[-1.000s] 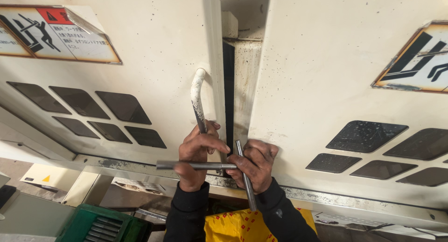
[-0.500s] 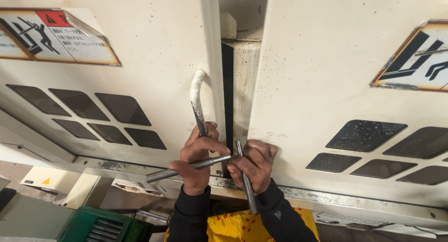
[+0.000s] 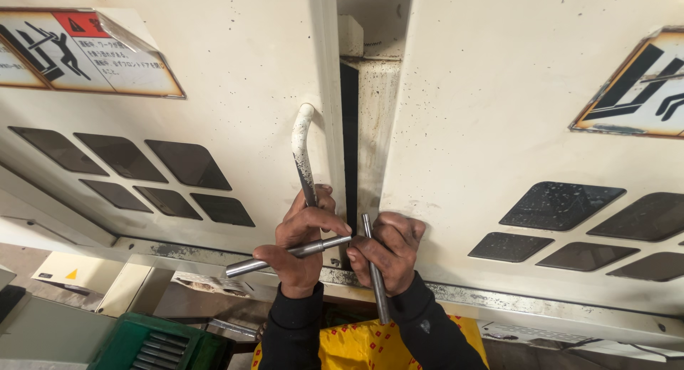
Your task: The person uses a metal tool to manipulate a handle on a large industrial machine, opens the machine door, and reaches inside to adjust internal components. The person then closes the door and continues to manipulate the handle.
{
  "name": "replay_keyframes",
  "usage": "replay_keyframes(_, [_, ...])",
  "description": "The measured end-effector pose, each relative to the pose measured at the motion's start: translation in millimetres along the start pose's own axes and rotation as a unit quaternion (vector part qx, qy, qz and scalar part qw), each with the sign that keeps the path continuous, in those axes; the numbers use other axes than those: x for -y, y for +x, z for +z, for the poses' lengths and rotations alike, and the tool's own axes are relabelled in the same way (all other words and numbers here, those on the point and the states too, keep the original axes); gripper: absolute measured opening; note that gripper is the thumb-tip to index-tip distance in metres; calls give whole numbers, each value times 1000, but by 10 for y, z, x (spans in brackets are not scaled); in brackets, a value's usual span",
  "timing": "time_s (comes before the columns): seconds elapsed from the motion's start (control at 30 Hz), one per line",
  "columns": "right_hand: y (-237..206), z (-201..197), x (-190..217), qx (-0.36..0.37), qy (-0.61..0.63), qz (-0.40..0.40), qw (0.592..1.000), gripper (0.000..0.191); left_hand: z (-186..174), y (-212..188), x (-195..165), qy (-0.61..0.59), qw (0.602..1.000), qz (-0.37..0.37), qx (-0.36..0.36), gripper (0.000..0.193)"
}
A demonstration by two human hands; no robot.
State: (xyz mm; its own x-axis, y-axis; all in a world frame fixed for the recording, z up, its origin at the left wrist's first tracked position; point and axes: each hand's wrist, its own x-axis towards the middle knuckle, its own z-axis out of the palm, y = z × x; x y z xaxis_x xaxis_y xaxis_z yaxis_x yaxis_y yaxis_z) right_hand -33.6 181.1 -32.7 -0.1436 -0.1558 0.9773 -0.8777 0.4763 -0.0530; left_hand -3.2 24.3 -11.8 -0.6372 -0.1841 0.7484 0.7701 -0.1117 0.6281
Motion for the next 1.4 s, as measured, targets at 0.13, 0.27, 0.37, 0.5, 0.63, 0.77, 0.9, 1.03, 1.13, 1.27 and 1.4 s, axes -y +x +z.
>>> replay_keyframes(0.13, [-10, 1, -6, 1, 2, 2, 1000, 23, 2, -3, 7, -9, 1000, -11, -4, 115])
replay_keyframes(0.27, [-13, 5, 0, 2, 2, 4, 1000, 23, -1, -14, 11, 3, 1000, -20, -9, 116])
replay_keyframes(0.37, [-12, 3, 2, 5, 0, 5, 1000, 23, -6, -11, 17, 0, 1000, -28, -10, 116])
replay_keyframes(0.5, [-11, 7, 3, 7, 1, 6, 1000, 23, -14, -1, 23, -16, 999, -38, -12, 114])
replay_keyframes(0.63, [-9, 13, -2, 4, 1, 1, 1000, 22, -10, 15, 18, -7, 1000, -22, -3, 114])
replay_keyframes(0.77, [-1, 8, 6, 6, 0, 0, 1000, 22, -8, 32, -17, -1, 1000, -13, 6, 113])
replay_keyframes(0.9, [13, 1, 23, 5, -4, -2, 1000, 22, 4, 39, -46, -6, 1000, -16, 7, 113])
replay_keyframes(1.03, [20, -2, 26, 3, -4, -6, 1000, 23, 9, 38, -46, -3, 1000, -13, 6, 113])
replay_keyframes(1.13, [15, -8, 21, 6, -8, -6, 1000, 23, 9, 34, -39, 0, 1000, -8, 8, 114])
replay_keyframes(1.27, [9, -3, 21, 3, -5, -7, 1000, 24, 1, 26, -44, -8, 1000, -14, 6, 113])
replay_keyframes(1.4, [17, 0, 26, 1, -8, -11, 1000, 24, 10, 25, -55, -14, 1000, -12, 5, 113])
